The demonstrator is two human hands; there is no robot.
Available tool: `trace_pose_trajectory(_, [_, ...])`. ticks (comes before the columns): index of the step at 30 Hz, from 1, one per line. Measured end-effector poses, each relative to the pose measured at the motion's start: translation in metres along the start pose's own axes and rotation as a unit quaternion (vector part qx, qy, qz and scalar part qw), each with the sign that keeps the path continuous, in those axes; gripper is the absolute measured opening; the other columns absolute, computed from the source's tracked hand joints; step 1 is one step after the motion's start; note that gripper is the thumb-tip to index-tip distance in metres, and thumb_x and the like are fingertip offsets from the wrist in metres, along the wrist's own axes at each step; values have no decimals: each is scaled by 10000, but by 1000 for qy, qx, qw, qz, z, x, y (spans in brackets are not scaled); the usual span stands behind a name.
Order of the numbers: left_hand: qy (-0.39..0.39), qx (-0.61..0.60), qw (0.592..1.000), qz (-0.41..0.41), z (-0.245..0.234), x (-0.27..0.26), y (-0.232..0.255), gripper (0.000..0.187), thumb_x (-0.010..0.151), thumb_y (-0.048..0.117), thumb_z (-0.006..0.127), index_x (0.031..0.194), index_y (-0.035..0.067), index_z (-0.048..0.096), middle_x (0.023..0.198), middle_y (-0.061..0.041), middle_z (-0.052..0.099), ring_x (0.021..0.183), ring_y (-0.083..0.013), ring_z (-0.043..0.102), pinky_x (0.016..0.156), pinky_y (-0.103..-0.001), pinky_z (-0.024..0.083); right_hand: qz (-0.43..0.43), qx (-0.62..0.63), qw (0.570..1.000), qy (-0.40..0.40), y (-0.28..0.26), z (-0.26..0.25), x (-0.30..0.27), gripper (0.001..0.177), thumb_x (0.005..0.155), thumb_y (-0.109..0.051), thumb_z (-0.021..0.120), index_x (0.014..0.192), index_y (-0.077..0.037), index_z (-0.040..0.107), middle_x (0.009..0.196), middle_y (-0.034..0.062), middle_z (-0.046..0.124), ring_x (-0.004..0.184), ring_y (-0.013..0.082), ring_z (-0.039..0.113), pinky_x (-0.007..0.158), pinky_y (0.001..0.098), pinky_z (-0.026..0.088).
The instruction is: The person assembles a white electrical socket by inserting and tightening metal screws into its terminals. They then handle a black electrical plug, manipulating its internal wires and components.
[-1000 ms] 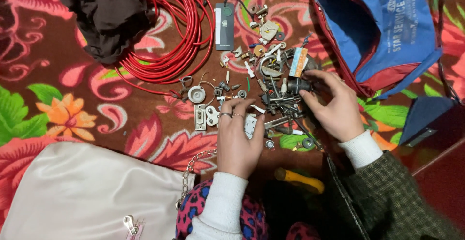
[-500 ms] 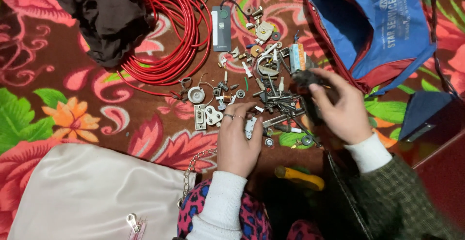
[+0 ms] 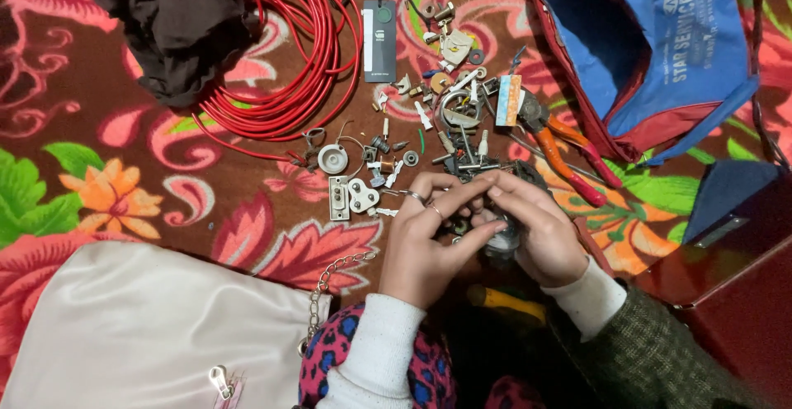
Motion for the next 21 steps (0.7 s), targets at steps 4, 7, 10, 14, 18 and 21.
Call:
trace_pose_trajectory(4, [17,7,1000,-21,2,-4,-5,445,790,204,862,1214,196,728,1049,-45,674,850,-194,727,684,-289,604,62,89,992,66,-14,40,-8,193,990,-24,428,1113,18,571,918,69,522,801,136,481,584,207,343])
trace_pose_trajectory(7, [41,19,998,-43,-1,-4,-9,286,929,189,727,1209,131,720,1002,-96,668,831,-226,709,630,-295,585,42,64,993,88,-12,34,-8,183,1028,-24,384,1128,23,529,969,69,514,838,107,422,614,224,322])
trace_pose_trajectory(10, [69,38,993,-85,-10,-5,-20,224,967,136,654,1172,82,724,961,-129,673,807,-234,693,586,-285,560,5,-5,996,88,-18,28,-15,187,1047,-57,426,1140,31,562,973,74,518,882,128,459,671,226,364])
trace_pose_trajectory(14, [170,-48,967,-184,-22,-10,-45,216,982,101,596,1152,53,722,928,-95,656,760,-139,647,568,-232,535,-45,-201,977,56,-28,32,-28,219,990,-39,566,1164,47,669,1007,145,667,932,174,604,750,258,520])
trace_pose_trajectory(18, [314,-219,873,-302,-43,-22,-66,247,1011,127,542,1204,19,650,800,-45,610,584,-69,495,506,-185,424,-47,-278,959,26,-19,51,-40,305,919,21,640,1212,-15,715,1085,120,715,1011,176,707,836,275,594])
trace_pose_trajectory(21, [423,-207,833,-290,-73,-32,-68,235,1017,122,515,1201,44,639,910,-13,634,743,-59,615,562,-139,413,-63,-338,939,-14,-11,62,-42,355,868,36,671,1209,-35,738,1089,149,735,989,235,754,821,346,634])
Point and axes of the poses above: each hand's wrist, its own x-axis towards the middle knuckle, its own z-axis out of the palm, y = z × x, the point moved 6 cm from there along x, towards the middle knuckle
